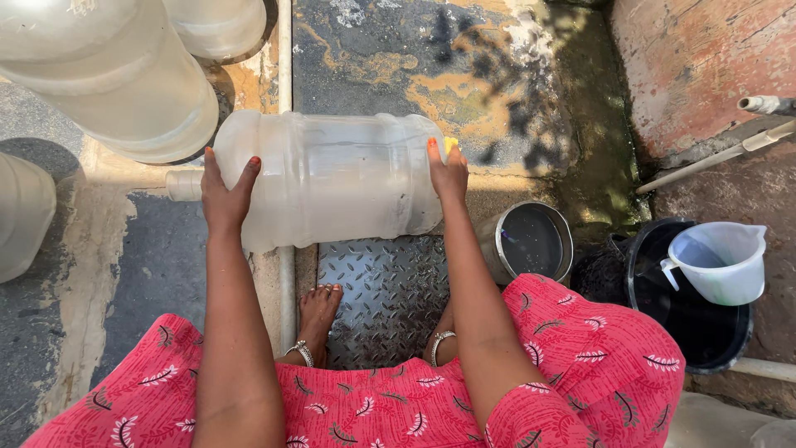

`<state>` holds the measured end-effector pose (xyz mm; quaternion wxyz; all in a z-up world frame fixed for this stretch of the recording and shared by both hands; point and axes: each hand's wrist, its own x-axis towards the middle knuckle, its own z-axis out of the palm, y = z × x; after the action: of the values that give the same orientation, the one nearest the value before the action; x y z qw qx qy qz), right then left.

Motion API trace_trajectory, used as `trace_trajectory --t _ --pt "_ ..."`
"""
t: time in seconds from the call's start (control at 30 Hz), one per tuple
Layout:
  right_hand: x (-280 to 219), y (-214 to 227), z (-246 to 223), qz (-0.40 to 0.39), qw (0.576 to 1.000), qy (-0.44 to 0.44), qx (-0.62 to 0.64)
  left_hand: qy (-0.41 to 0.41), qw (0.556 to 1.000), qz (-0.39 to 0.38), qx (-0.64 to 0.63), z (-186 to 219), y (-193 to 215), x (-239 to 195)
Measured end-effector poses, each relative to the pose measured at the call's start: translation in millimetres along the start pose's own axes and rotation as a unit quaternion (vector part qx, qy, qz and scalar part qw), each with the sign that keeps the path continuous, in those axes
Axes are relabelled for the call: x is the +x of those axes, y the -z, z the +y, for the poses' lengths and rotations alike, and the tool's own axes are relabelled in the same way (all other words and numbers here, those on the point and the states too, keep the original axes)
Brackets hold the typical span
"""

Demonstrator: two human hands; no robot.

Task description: The person scrubs the exterior of large plastic water jugs with a yellow sponge and water while sitting on the floor.

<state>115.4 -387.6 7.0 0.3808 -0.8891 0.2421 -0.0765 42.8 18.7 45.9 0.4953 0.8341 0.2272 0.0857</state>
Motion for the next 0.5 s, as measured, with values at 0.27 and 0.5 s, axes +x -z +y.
trace_trajectory --t 0.27,0.5 --pt "-181 -111 -121 -0.164 0.875 0.449 -0.082 0.069 0.997 -0.007 -0.030 2 -9 7" --pt "-126 -56 -61 -0.085 0.907 0.357 -0.207 0.069 0.998 -0.003 -0.008 -3 -14 18"
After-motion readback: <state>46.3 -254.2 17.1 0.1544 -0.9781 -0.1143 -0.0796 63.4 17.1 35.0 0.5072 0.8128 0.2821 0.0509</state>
